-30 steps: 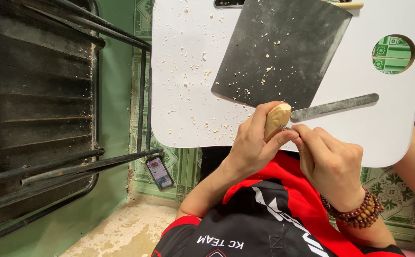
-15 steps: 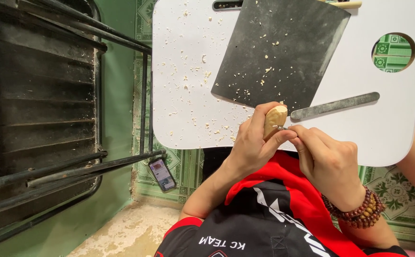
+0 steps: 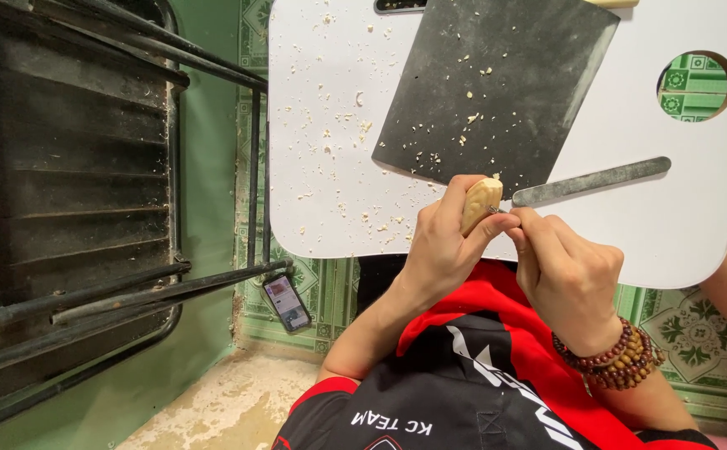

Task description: Carving and shaping a small wooden object using a handheld carving knife on a portable table.

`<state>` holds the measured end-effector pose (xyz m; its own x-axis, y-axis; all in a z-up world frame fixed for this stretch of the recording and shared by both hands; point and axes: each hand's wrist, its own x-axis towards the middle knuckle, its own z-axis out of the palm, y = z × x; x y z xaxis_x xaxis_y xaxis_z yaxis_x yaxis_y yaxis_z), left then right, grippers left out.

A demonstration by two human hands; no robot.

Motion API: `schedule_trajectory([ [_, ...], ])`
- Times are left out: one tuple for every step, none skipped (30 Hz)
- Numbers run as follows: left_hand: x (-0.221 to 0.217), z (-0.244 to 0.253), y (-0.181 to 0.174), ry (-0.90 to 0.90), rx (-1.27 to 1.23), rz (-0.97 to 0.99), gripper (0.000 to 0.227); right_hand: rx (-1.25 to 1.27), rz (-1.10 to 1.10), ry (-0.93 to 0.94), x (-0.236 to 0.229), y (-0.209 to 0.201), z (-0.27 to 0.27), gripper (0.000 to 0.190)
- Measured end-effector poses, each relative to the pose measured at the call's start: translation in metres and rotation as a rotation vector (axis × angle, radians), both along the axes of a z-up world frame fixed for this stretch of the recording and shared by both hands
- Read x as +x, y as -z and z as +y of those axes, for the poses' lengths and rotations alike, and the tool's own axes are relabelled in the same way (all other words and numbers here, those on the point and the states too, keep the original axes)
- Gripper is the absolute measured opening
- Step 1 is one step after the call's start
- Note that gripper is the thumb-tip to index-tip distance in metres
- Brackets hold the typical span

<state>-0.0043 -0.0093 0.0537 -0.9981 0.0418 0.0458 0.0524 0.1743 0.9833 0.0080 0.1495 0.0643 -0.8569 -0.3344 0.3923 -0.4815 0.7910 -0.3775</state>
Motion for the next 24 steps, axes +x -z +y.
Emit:
schedule_trajectory([
  [0.000, 0.000, 0.001, -0.001, 0.000, 0.000, 0.043, 0.000, 0.000, -0.001, -0.001, 0.000, 0.000, 0.011],
  [0.000, 0.000, 0.002, 0.006, 0.003, -0.014, 0.045, 0.004, -0.007, -0.005, -0.001, 0.000, 0.000, 0.011],
  [0.000, 0.000, 0.003, 0.013, 0.006, -0.028, 0.048, 0.009, -0.013, -0.009, -0.002, 0.000, -0.001, 0.011],
  [0.001, -0.001, 0.004, 0.012, 0.007, -0.027, 0.048, 0.010, -0.012, -0.011, -0.003, -0.001, 0.001, 0.011],
  [0.002, -0.001, 0.006, 0.024, -0.010, -0.025, 0.049, -0.019, -0.067, -0.040, -0.004, -0.002, 0.002, 0.009],
  [0.002, -0.002, 0.007, 0.037, -0.027, -0.022, 0.051, -0.048, -0.122, -0.070, -0.006, -0.003, 0.003, 0.007],
  [0.002, -0.002, 0.008, 0.035, -0.025, -0.021, 0.051, -0.046, -0.121, -0.071, -0.006, -0.004, 0.003, 0.007],
  [0.002, -0.003, 0.008, 0.041, -0.029, -0.005, 0.051, -0.056, -0.140, -0.071, -0.006, -0.006, 0.002, 0.008],
  [0.002, -0.003, 0.009, 0.045, -0.032, 0.013, 0.052, -0.066, -0.158, -0.073, -0.006, -0.008, 0.002, 0.010],
  [0.002, -0.003, 0.009, 0.042, -0.030, 0.016, 0.052, -0.063, -0.156, -0.076, -0.006, -0.007, 0.001, 0.010],
  [0.002, -0.003, 0.010, 0.029, -0.031, 0.019, 0.050, -0.038, -0.123, -0.058, -0.005, -0.005, 0.001, 0.007],
  [0.002, -0.002, 0.011, 0.016, -0.032, 0.022, 0.048, -0.013, -0.089, -0.040, -0.004, -0.003, 0.001, 0.005],
  [0.001, -0.002, 0.011, 0.013, -0.031, 0.023, 0.048, -0.011, -0.088, -0.043, -0.004, -0.002, 0.000, 0.005],
  [0.001, -0.002, 0.011, 0.001, -0.027, 0.019, 0.048, 0.002, -0.074, -0.034, -0.003, -0.001, -0.001, 0.006],
  [0.001, -0.002, 0.011, -0.009, -0.024, 0.015, 0.047, 0.013, -0.058, -0.025, -0.004, 0.000, -0.001, 0.007],
  [0.000, -0.002, 0.011, -0.012, -0.023, 0.017, 0.047, 0.014, -0.056, -0.028, -0.003, 0.001, -0.003, 0.007],
  [-0.001, -0.002, 0.011, -0.015, -0.019, 0.012, 0.046, 0.024, -0.048, -0.014, -0.003, 0.001, -0.003, 0.008],
  [-0.001, -0.002, 0.010, -0.019, -0.015, 0.008, 0.045, 0.034, -0.039, -0.001, -0.003, 0.002, -0.004, 0.009],
  [-0.001, -0.002, 0.010, -0.019, -0.013, 0.007, 0.045, 0.035, -0.040, -0.001, -0.003, 0.002, -0.005, 0.009],
  [-0.001, -0.002, 0.010, -0.029, -0.008, 0.003, 0.044, 0.039, -0.039, 0.004, -0.003, 0.002, -0.006, 0.009],
  [-0.002, -0.002, 0.010, -0.039, -0.002, 0.000, 0.043, 0.042, -0.037, 0.008, -0.004, 0.002, -0.007, 0.009],
  [-0.002, -0.002, 0.011, -0.041, -0.001, 0.000, 0.043, 0.043, -0.037, 0.007, -0.006, 0.000, -0.007, 0.009],
  [-0.001, -0.002, 0.013, -0.026, -0.012, -0.016, 0.046, 0.000, -0.092, -0.020, -0.007, -0.002, -0.007, 0.010],
  [0.000, -0.003, 0.014, -0.010, -0.024, -0.032, 0.050, -0.042, -0.147, -0.046, -0.009, -0.004, -0.007, 0.011],
])
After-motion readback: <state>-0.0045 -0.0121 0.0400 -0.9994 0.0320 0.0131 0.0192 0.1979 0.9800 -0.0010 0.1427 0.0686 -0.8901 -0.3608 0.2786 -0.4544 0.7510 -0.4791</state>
